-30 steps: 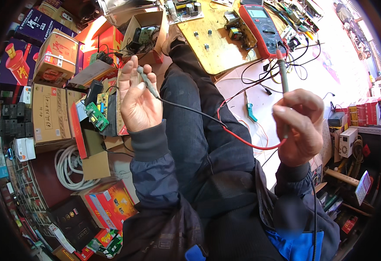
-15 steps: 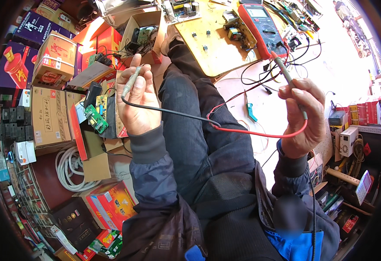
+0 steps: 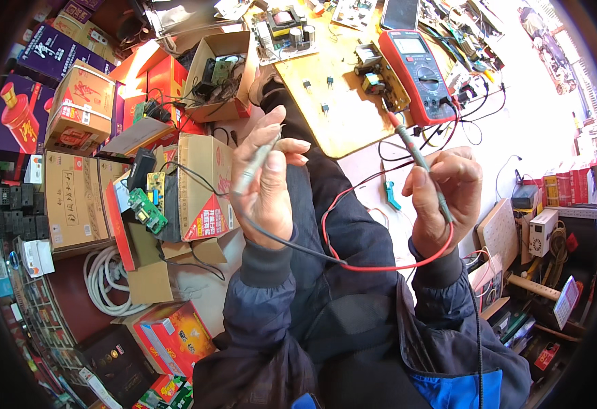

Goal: The person sits on the floor and uses a multimeter to test several small electronic components and a circuit board. They place probes on component leads and board pads, then set the multimeter down and pick up a green circuit board to continue testing.

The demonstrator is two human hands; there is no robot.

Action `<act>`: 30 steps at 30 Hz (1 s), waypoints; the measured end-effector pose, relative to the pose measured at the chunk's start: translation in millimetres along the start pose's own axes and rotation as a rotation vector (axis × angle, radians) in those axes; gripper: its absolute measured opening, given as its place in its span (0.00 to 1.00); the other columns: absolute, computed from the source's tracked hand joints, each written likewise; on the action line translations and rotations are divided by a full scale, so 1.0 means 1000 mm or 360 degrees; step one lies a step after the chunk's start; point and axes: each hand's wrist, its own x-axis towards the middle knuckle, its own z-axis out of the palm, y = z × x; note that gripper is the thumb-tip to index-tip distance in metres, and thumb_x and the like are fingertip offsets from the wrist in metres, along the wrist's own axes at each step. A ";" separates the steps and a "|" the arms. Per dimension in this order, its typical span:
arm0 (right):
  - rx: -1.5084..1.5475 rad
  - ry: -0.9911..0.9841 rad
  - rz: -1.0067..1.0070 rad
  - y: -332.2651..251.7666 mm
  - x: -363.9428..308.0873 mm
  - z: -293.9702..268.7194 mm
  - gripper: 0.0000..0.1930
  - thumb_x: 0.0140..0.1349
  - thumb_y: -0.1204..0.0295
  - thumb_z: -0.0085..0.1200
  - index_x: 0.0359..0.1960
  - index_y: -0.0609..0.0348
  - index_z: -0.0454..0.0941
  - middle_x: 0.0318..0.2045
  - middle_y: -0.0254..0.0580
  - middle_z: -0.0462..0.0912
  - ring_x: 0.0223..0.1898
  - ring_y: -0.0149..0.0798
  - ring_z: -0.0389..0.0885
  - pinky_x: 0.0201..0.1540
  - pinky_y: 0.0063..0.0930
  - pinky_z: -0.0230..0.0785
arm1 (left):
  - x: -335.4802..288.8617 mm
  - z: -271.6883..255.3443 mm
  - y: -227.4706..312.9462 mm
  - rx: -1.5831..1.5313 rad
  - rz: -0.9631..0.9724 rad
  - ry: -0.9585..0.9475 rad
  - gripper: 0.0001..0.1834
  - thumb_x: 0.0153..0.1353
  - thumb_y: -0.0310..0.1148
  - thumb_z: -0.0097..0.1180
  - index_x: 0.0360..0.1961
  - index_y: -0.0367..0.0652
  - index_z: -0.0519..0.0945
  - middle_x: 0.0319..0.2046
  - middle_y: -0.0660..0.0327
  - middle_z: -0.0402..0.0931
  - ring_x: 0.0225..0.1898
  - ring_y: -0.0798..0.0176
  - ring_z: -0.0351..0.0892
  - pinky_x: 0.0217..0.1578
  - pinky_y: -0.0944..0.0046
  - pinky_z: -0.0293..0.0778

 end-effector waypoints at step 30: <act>-0.0236 -0.0891 0.0481 -0.059 -0.013 0.002 0.23 0.67 0.90 0.48 0.63 0.67 0.79 0.42 0.50 0.89 0.34 0.31 0.85 0.39 0.23 0.79 | -0.026 0.020 0.045 -0.0773 -0.0627 -0.0078 0.14 0.72 0.31 0.52 0.52 0.32 0.79 0.70 0.50 0.67 0.67 0.38 0.75 0.68 0.42 0.73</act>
